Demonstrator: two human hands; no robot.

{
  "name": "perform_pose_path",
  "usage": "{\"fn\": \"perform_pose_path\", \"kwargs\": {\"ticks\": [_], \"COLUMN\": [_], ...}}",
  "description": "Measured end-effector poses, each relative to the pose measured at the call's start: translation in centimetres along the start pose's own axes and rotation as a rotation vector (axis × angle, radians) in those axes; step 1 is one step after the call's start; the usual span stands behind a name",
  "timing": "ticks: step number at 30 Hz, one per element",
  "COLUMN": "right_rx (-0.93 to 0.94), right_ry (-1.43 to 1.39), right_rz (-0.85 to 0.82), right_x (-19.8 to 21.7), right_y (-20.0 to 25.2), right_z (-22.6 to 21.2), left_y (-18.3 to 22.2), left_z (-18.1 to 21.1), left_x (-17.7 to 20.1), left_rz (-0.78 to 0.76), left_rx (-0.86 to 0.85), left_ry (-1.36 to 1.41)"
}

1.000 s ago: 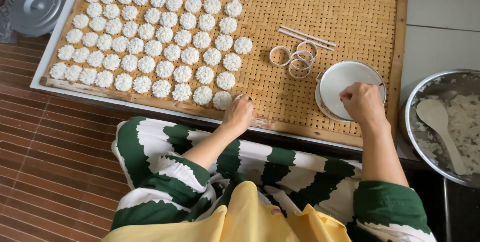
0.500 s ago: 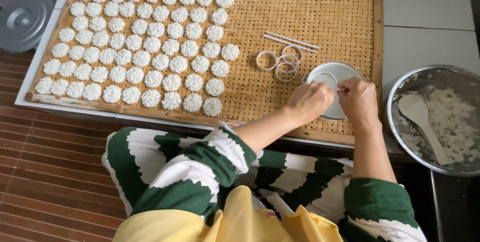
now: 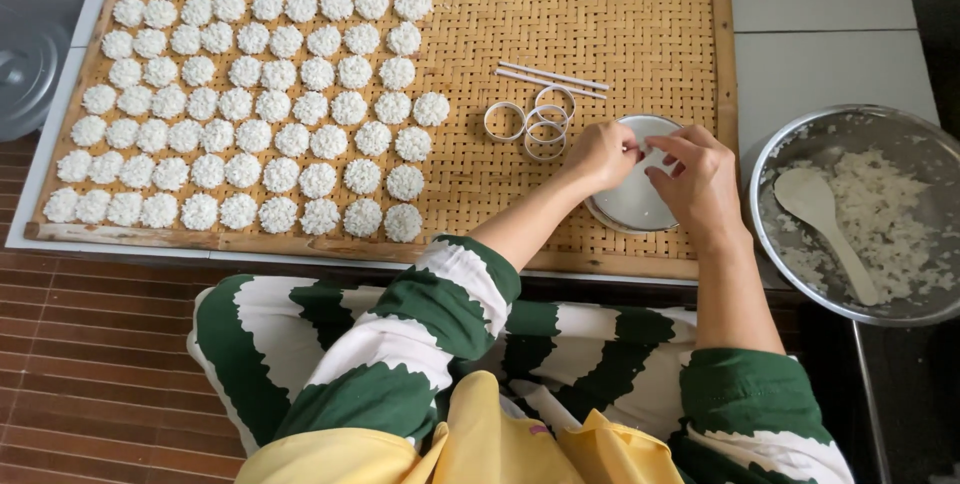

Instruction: Mold a rice mixture into small circular cakes using metal rings and arrange them on a tray.

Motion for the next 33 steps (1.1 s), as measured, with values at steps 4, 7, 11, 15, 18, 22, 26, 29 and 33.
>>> {"fn": "perform_pose_path", "kwargs": {"ticks": [4, 7, 11, 15, 18, 22, 26, 29, 33], "right_rx": [0.081, 0.164, 0.156, -0.080, -0.275, -0.203, 0.014, -0.123, -0.273], "right_ry": [0.042, 0.142, 0.069, -0.144, -0.238, -0.145, -0.054, -0.127, -0.172], "right_rz": [0.050, 0.108, 0.162, 0.243, 0.184, 0.200, 0.172, 0.198, 0.208], "right_x": [-1.1, -1.4, -1.7, -2.0, -1.8, -2.3, -2.1, -2.3, -2.3], "right_y": [-0.3, -0.4, -0.4, -0.1, 0.4, 0.9, 0.0, 0.3, 0.3], "right_z": [0.4, 1.5, 1.7, 4.0, 4.4, 3.5, 0.5, 2.9, 3.3], "left_y": [0.4, 0.2, 1.2, -1.0, 2.6, 3.7, 2.9, 1.9, 4.0], "left_z": [-0.1, -0.5, 0.3, -0.9, 0.5, 0.1, -0.4, -0.7, 0.0], "left_x": [0.4, -0.2, 1.4, -3.4, -0.6, 1.4, 1.9, -0.1, 1.4], "left_rz": [-0.016, -0.049, -0.105, 0.129, 0.170, -0.098, -0.226, -0.125, -0.113], "left_rx": [0.110, 0.230, 0.248, 0.063, -0.088, 0.010, 0.132, 0.005, -0.147], "left_ry": [0.190, 0.278, 0.499, 0.569, 0.629, 0.993, 0.980, 0.994, 1.027]}}
Point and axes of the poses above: each hand's wrist, its own y-axis away from the middle knuckle, its own x-axis out of the back of the hand, z = x × y, the point moved 1 cm from there along -y, towards the middle knuckle, and after that the axes turned 8 degrees about -y, right-handed, at the moved point
